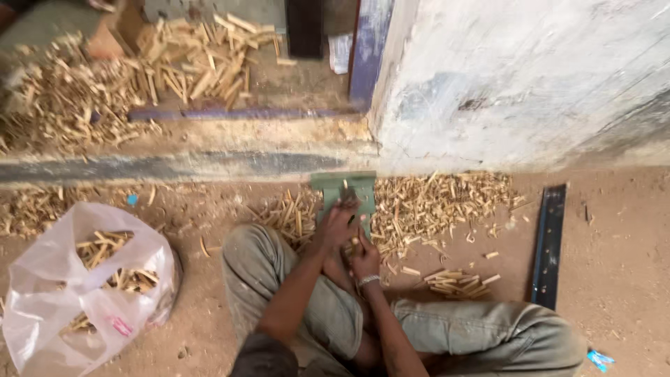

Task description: The person sits on the floor and uses a chisel to shave and shape small wooden sticks on a green cutting board. The person repeatedly holds the sticks with one hand and scrapes them with the chisel in the other hand, producing wood shavings that accumulate on the floor.

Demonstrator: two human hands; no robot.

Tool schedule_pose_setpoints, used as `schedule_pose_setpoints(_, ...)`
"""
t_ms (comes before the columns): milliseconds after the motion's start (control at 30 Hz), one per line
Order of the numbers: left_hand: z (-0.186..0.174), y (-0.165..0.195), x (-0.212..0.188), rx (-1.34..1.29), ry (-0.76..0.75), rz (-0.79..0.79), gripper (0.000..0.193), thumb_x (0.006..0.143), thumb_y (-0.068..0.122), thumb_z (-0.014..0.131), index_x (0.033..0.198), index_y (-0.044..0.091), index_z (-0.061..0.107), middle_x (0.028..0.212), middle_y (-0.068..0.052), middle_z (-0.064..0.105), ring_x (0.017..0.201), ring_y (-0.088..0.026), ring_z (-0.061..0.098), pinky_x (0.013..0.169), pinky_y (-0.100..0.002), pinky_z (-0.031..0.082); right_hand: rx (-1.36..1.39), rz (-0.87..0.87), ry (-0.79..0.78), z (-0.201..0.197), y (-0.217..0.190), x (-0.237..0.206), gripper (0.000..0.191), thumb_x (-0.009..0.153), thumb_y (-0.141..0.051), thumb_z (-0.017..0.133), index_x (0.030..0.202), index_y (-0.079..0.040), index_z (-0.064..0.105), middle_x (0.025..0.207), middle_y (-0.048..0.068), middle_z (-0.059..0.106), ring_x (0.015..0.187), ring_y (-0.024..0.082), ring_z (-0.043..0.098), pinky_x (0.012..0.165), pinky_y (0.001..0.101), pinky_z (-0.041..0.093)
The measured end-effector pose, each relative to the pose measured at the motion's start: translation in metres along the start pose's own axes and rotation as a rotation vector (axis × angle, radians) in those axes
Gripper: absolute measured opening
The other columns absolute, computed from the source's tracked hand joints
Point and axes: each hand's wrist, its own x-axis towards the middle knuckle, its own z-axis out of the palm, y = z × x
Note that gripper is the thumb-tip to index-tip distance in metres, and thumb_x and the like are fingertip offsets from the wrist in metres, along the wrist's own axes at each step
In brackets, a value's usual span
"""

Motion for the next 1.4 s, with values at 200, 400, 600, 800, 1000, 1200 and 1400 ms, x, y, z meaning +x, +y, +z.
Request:
schedule_pose_setpoints(200,-0.008,0.013,0.003,-0.332,0.604,-0.437,0.027,0.090,0.024,0.066,0.112,0.017,0.078,0.093,-0.012,0.079,0.078,-0.026,0.079,0.074,-0.044,0.062,0.483,0.294,-0.016,-0.038,-0.007,-0.035,0.054,0.101,-0.038,0.051,0.153,-0.022,0.049,0.058,0.003,0.055,0.034,0.012,0.043,0.031,0.0284,0.035)
schedule_pose_setpoints(400,0.003,-0.003,0.048,0.219,0.365,-0.606,0.023,0.081,0.026,0.077,0.100,0.015,0.080,0.093,-0.017,0.077,0.084,-0.035,0.074,0.077,-0.046,0.060,0.442,0.200,-0.055,-0.053,0.007,-0.053,0.054,0.106,-0.032,0.048,0.157,-0.019,0.044,0.063,0.004,0.057,0.035,0.010,0.044,0.032,0.0266,0.036)
schedule_pose_setpoints(600,-0.007,-0.002,0.025,-0.475,0.462,-0.289,0.008,0.094,0.013,0.070,0.098,0.012,0.077,0.085,-0.008,0.076,0.074,-0.026,0.077,0.070,-0.037,0.066,0.367,0.194,-0.049,-0.044,0.022,-0.052,0.053,0.103,-0.027,0.051,0.155,-0.016,0.048,0.060,0.003,0.057,0.035,0.010,0.045,0.032,0.0271,0.038)
schedule_pose_setpoints(800,-0.034,0.024,-0.044,-0.477,0.539,0.060,0.028,0.084,-0.004,0.074,0.108,0.010,0.080,0.104,-0.010,0.073,0.099,-0.021,0.071,0.087,-0.035,0.058,0.382,0.170,-0.106,-0.030,0.032,-0.054,0.051,0.104,-0.026,0.051,0.154,-0.015,0.049,0.064,0.002,0.059,0.037,0.008,0.046,0.034,0.0267,0.039)
schedule_pose_setpoints(1000,-0.078,-0.005,-0.077,0.395,0.194,-0.415,0.028,0.088,0.027,0.076,0.110,0.010,0.077,0.097,-0.016,0.074,0.086,-0.035,0.072,0.077,-0.048,0.058,0.384,0.138,-0.076,-0.023,0.026,-0.060,0.052,0.106,-0.024,0.053,0.156,-0.015,0.046,0.068,0.001,0.059,0.040,0.006,0.043,0.036,0.0253,0.040)
schedule_pose_setpoints(1200,-0.022,0.021,-0.054,0.037,0.239,0.147,0.031,0.083,0.007,0.067,0.113,0.012,0.076,0.103,-0.012,0.076,0.090,-0.030,0.073,0.079,-0.041,0.060,0.358,0.162,-0.117,-0.013,0.026,-0.069,0.058,0.102,-0.015,0.047,0.160,-0.019,0.041,0.070,0.002,0.059,0.042,0.007,0.048,0.040,0.0258,0.046)
schedule_pose_setpoints(1400,0.152,0.111,-0.015,0.030,-0.270,-0.078,0.011,0.085,0.012,0.075,0.093,0.016,0.081,0.095,-0.014,0.076,0.083,-0.036,0.072,0.075,-0.047,0.058,0.236,0.039,-0.034,-0.012,0.027,-0.067,0.055,0.107,-0.025,0.045,0.161,-0.024,0.036,0.075,0.002,0.060,0.049,0.009,0.052,0.047,0.0269,0.047)
